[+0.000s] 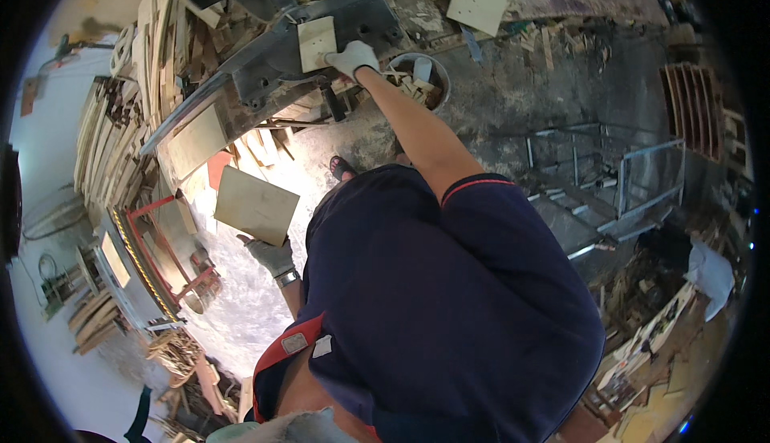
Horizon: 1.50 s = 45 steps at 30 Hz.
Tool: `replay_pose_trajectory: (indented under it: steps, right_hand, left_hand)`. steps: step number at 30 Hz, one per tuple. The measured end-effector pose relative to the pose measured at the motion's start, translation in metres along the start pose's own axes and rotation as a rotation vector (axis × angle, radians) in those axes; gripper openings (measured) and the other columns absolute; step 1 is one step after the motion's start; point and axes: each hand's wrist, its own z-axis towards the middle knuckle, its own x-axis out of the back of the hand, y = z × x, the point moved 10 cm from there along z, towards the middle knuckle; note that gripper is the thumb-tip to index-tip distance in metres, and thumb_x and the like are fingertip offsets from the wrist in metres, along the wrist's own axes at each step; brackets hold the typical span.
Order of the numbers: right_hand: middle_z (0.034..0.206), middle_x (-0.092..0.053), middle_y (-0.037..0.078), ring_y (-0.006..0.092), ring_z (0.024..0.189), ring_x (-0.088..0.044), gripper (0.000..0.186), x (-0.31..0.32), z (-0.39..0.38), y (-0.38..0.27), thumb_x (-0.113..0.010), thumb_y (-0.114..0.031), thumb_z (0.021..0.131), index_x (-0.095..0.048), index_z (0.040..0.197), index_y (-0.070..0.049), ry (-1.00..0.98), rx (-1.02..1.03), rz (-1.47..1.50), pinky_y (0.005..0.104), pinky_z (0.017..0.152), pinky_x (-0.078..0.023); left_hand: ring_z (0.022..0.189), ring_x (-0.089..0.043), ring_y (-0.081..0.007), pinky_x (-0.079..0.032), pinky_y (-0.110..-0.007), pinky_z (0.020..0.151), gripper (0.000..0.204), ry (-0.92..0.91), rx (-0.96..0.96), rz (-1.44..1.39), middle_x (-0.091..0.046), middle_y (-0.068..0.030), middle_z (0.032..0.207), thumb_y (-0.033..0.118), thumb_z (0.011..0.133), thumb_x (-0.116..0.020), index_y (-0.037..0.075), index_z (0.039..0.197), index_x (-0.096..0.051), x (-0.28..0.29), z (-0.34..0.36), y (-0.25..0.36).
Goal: The person measures and marks a piece of wood with a ruler and pen, then uses a miter saw to cut it. They repeat this process with several pieces of wood, cutting them to size and stacking the finished pieces.
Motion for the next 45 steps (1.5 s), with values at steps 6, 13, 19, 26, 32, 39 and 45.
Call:
replay_pose_trajectory:
  steps: [6, 13, 19, 26, 32, 39, 45]
  right_hand:
    - [0.069, -0.072, 0.009, 0.0169, 0.055, -0.069, 0.049, -0.009, -0.008, 0.005, -0.073, -0.043, 0.091, -0.074, 0.081, 0.006, -0.016, 0.154, 0.194, 0.0296, 0.052, -0.055]
    - [0.063, -0.062, 0.002, 0.0089, 0.054, -0.055, 0.047, 0.006, -0.095, 0.122, -0.069, -0.047, 0.096, -0.068, 0.074, -0.005, -0.559, 0.21, -0.145, 0.0282, 0.048, -0.04]
    - [0.07, -0.067, 0.005, 0.0144, 0.063, -0.064, 0.044, 0.044, -0.123, 0.222, -0.071, -0.046, 0.094, -0.071, 0.089, -0.003, -0.135, -0.2, 0.304, 0.0318, 0.056, -0.049]
    - [0.104, -0.071, 0.009, 0.0196, 0.078, -0.072, 0.042, -0.016, -0.155, 0.142, -0.059, -0.045, 0.101, -0.064, 0.124, -0.01, -0.272, -0.003, 0.724, 0.0321, 0.063, -0.056]
    - [0.093, -0.063, 0.003, 0.013, 0.079, -0.062, 0.037, -0.003, -0.169, 0.085, -0.064, -0.04, 0.1, -0.066, 0.11, -0.004, -0.161, 0.251, 0.393, 0.0302, 0.065, -0.054]
    - [0.084, -0.063, -0.001, 0.01, 0.072, -0.06, 0.024, 0.011, -0.181, 0.105, -0.069, -0.028, 0.099, -0.066, 0.102, -0.005, -0.144, 0.09, 0.742, 0.0263, 0.065, -0.051]
    - [0.087, -0.068, 0.0, 0.0103, 0.076, -0.061, 0.03, 0.066, -0.143, 0.13, -0.067, -0.033, 0.1, -0.072, 0.107, -0.005, 0.227, 0.056, 0.728, 0.0298, 0.067, -0.05]
  left_hand:
    - [0.131, -0.052, -0.0249, -0.047, -0.042, 0.107, 0.075, -0.006, -0.139, 0.271, -0.051, -0.007, 0.148, 0.068, 0.099, -0.048, 0.012, 0.149, -0.045, -0.021, 0.013, 0.012]
    - [0.132, -0.053, -0.0284, -0.049, -0.048, 0.108, 0.079, -0.124, -0.035, 0.123, -0.05, -0.0076, 0.149, 0.069, 0.097, -0.052, 0.015, 0.153, -0.041, -0.061, 0.008, 0.011]
    - [0.13, -0.055, -0.0284, -0.051, -0.048, 0.104, 0.078, -0.213, 0.083, 0.16, -0.053, -0.0085, 0.146, 0.069, 0.097, -0.051, 0.014, 0.151, -0.043, -0.095, 0.019, -0.011]
    - [0.121, -0.061, -0.024, -0.055, -0.041, 0.096, 0.063, -0.465, 0.341, 0.339, -0.06, -0.0079, 0.136, 0.057, 0.102, -0.053, 0.009, 0.143, -0.05, -0.156, 0.048, -0.079]
    - [0.09, -0.069, -0.0147, -0.057, -0.029, 0.072, 0.052, -0.552, 0.23, 0.489, -0.07, -0.0051, 0.11, 0.051, 0.104, -0.053, 0.004, 0.124, -0.063, -0.223, 0.023, -0.105]
    - [0.078, -0.068, -0.016, -0.058, -0.03, 0.067, 0.044, -0.585, 0.161, 0.56, -0.069, -0.0068, 0.099, 0.044, 0.104, -0.059, 0.001, 0.115, -0.065, -0.238, -0.008, -0.089]
    - [0.09, -0.068, -0.019, -0.058, -0.034, 0.076, 0.046, -0.374, 0.022, 0.627, -0.069, -0.0093, 0.107, 0.042, 0.1, -0.066, 0.0, 0.117, -0.064, -0.197, 0.002, -0.067]
